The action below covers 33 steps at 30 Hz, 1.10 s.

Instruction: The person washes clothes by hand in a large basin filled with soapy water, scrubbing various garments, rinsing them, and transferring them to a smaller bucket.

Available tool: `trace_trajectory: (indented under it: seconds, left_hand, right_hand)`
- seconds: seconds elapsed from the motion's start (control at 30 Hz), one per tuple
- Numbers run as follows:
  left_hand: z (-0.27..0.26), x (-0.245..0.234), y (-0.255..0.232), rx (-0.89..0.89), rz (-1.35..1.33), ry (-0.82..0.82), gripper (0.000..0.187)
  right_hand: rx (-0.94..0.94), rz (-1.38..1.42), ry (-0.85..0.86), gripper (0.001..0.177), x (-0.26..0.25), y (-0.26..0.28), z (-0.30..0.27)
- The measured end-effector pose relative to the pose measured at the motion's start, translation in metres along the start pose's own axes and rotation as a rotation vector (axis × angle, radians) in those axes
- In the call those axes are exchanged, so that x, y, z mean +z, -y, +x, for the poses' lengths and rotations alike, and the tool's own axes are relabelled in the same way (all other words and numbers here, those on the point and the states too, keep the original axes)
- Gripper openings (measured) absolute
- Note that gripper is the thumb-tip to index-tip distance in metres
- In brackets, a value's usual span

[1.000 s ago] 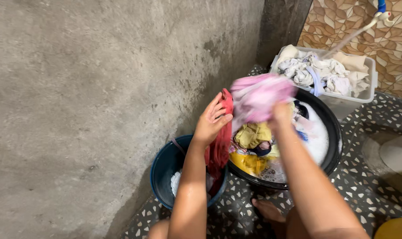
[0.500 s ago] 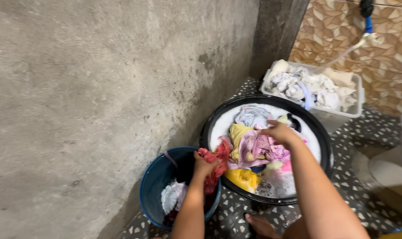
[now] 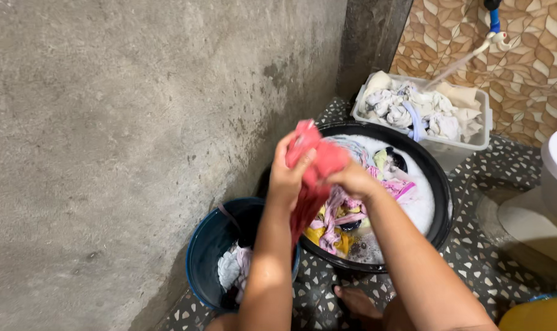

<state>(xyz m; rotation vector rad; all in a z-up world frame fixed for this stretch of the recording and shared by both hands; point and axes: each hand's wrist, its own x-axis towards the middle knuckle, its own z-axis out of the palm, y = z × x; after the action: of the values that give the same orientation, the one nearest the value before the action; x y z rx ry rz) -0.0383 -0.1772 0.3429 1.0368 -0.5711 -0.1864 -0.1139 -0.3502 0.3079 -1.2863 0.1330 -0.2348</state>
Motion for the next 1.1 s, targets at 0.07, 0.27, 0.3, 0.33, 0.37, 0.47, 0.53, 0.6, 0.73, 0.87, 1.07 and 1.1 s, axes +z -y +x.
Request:
trace_trajectory:
  seconds: [0.07,0.27,0.3,0.33,0.37,0.47,0.53,0.6,0.73,0.87,1.07,1.1]
  left_hand:
    - [0.002,-0.012,-0.016,-0.3,-0.366,0.264,0.066]
    - [0.016,-0.13,0.089,-0.56,0.29,-0.024,0.037]
    - [0.012,-0.16,0.118,-0.645,0.333,-0.037,0.033]
    - [0.006,-0.186,0.148,-0.654,0.411,-0.037,0.035]
    - [-0.001,-0.209,0.177,-0.663,0.488,-0.038,0.04]
    - [-0.036,-0.265,0.232,-0.654,0.947,0.091,0.049]
    - [-0.059,-0.28,0.248,-0.592,1.329,0.31,0.058]
    - [-0.086,-0.284,0.253,-0.685,1.209,0.131,0.094]
    - [-0.111,-0.279,0.251,-0.863,1.42,0.359,0.132]
    - [-0.148,-0.27,0.24,-1.068,1.558,0.569,0.126]
    - [-0.158,-0.276,0.249,-0.92,1.632,0.605,0.099]
    - [-0.16,-0.275,0.252,-0.865,1.534,0.481,0.078]
  right_hand:
    - [-0.113,-0.228,-0.232,0.077,-0.03,0.009,0.003]
    - [-0.641,-0.744,-0.625,0.036,-0.101,0.012,0.009]
    - [-0.679,-0.728,-0.733,0.039,-0.108,0.011,0.01]
    - [-0.718,-0.71,-0.839,0.043,-0.114,0.009,0.012]
    - [-0.716,-0.708,-0.83,0.043,-0.119,0.005,0.013]
    - [-0.492,-0.83,-0.761,0.071,-0.135,-0.021,0.017]
    - [0.064,-0.867,-0.555,0.101,-0.139,-0.045,0.029]
    - [0.153,-0.946,-0.506,0.105,-0.134,-0.064,0.032]
    - [0.392,-1.106,-0.414,0.1,-0.107,-0.072,0.04]
    - [0.274,-1.15,-0.363,0.092,-0.103,-0.093,0.044]
    - [0.296,-1.244,-0.267,0.091,-0.086,-0.098,0.038]
    - [0.362,-1.269,-0.249,0.088,-0.074,-0.092,0.035]
